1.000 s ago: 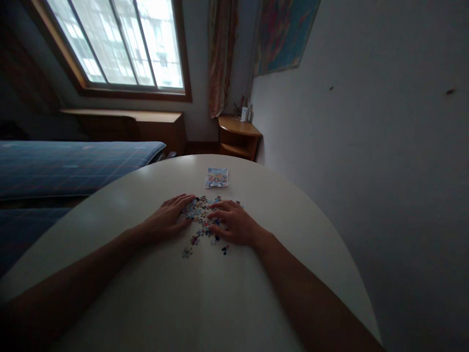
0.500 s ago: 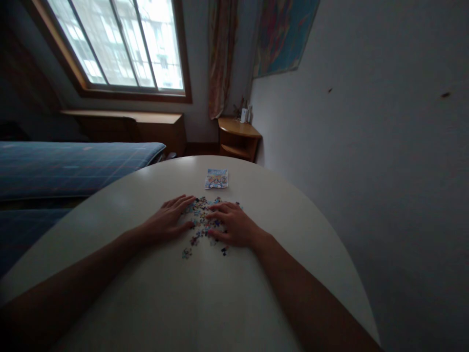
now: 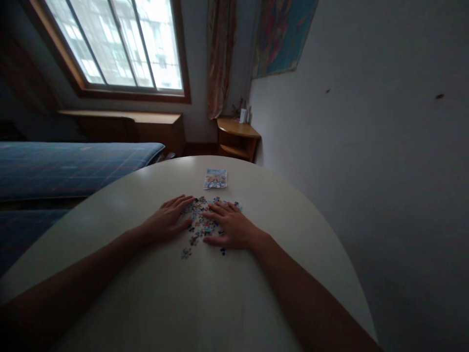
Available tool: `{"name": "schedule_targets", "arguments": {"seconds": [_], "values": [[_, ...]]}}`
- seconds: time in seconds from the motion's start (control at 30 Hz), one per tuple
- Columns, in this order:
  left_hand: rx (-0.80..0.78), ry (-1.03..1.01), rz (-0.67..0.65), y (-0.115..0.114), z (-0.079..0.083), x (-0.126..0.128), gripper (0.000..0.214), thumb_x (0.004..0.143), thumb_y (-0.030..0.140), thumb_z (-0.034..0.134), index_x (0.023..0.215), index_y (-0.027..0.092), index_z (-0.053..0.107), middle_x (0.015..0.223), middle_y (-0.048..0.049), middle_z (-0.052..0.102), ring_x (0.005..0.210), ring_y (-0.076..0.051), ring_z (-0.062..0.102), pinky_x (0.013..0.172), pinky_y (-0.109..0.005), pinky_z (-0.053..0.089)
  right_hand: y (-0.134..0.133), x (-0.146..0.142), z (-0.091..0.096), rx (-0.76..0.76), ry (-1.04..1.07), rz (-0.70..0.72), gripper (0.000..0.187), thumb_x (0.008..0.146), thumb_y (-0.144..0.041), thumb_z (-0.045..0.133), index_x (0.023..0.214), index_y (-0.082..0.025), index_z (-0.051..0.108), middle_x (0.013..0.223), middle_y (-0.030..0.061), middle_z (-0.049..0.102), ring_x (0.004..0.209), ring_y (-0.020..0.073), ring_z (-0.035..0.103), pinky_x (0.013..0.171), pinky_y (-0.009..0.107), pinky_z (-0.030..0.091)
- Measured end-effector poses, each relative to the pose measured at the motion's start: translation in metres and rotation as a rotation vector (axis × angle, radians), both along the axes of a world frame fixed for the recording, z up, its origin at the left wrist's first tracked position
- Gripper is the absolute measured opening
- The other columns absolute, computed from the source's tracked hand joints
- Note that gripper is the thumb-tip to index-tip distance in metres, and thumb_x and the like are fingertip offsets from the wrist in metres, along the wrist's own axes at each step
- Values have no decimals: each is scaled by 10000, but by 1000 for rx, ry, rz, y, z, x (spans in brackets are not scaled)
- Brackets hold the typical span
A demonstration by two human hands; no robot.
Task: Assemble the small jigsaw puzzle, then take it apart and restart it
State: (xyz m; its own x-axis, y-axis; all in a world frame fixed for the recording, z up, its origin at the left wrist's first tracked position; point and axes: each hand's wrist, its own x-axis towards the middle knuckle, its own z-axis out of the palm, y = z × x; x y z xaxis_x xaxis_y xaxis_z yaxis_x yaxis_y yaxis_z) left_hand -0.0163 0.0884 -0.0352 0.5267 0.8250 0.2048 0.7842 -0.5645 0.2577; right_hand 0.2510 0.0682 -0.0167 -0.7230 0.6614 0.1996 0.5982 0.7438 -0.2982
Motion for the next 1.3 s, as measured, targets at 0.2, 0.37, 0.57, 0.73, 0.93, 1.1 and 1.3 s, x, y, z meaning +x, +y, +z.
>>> {"name": "schedule_targets", "arguments": {"seconds": [0.2, 0.37, 0.57, 0.73, 0.93, 1.1, 1.3], "values": [[-6, 52, -100, -4, 6, 2, 613, 964, 503, 461, 1530, 300, 342, 1615, -29, 288, 1495, -308, 222, 1200, -543, 217, -10, -12, 2, -1, -8, 24, 805, 862, -688, 548, 1503, -226, 396, 1574, 136, 372, 1477, 320, 276, 1205, 549, 179], [4, 77, -129, -6, 9, 4, 640, 984, 520, 415, 1557, 268, 282, 1622, -26, 265, 1503, -289, 202, 1211, -521, 202, -3, -9, -3, 48, 1, -219, 733, 910, -673, 476, 1481, -215, 429, 1570, 141, 377, 1460, 323, 315, 1192, 576, 192], [6, 108, -172, -6, 13, 5, 663, 952, 518, 466, 1547, 276, 301, 1614, -20, 291, 1490, -307, 239, 1198, -525, 222, 3, -3, -11, 7, -67, -300, 833, 880, -755, 423, 1523, -228, 370, 1610, 112, 303, 1478, 368, 252, 1184, 597, 196], [10, 97, -158, -4, 15, 7, 705, 925, 549, 499, 1543, 274, 302, 1605, -44, 316, 1467, -323, 289, 1178, -516, 261, -1, -6, -5, -14, -71, -304, 816, 878, -748, 435, 1505, -228, 396, 1612, 82, 307, 1480, 381, 232, 1185, 612, 175], [46, 71, -136, -1, 11, 5, 669, 947, 545, 480, 1531, 260, 318, 1587, -61, 352, 1452, -303, 316, 1171, -499, 280, -3, -9, 0, -22, -103, -294, 783, 883, -734, 438, 1496, -248, 405, 1611, 46, 316, 1480, 390, 218, 1186, 625, 135], [35, 53, -119, -2, 10, 7, 676, 941, 562, 488, 1521, 247, 345, 1583, -79, 355, 1455, -322, 305, 1174, -507, 280, -4, -10, 3, -21, -112, -287, 750, 879, -753, 421, 1475, -298, 441, 1611, 29, 320, 1470, 415, 223, 1182, 623, 142], [25, 62, -107, -3, 4, 10, 697, 930, 648, 461, 1509, 269, 377, 1614, -75, 290, 1477, -354, 250, 1185, -550, 234, -4, -11, 4, -42, -121, -344, 796, 860, -791, 400, 1493, -311, 422, 1622, 61, 289, 1475, 436, 188, 1182, 615, 134]]}}
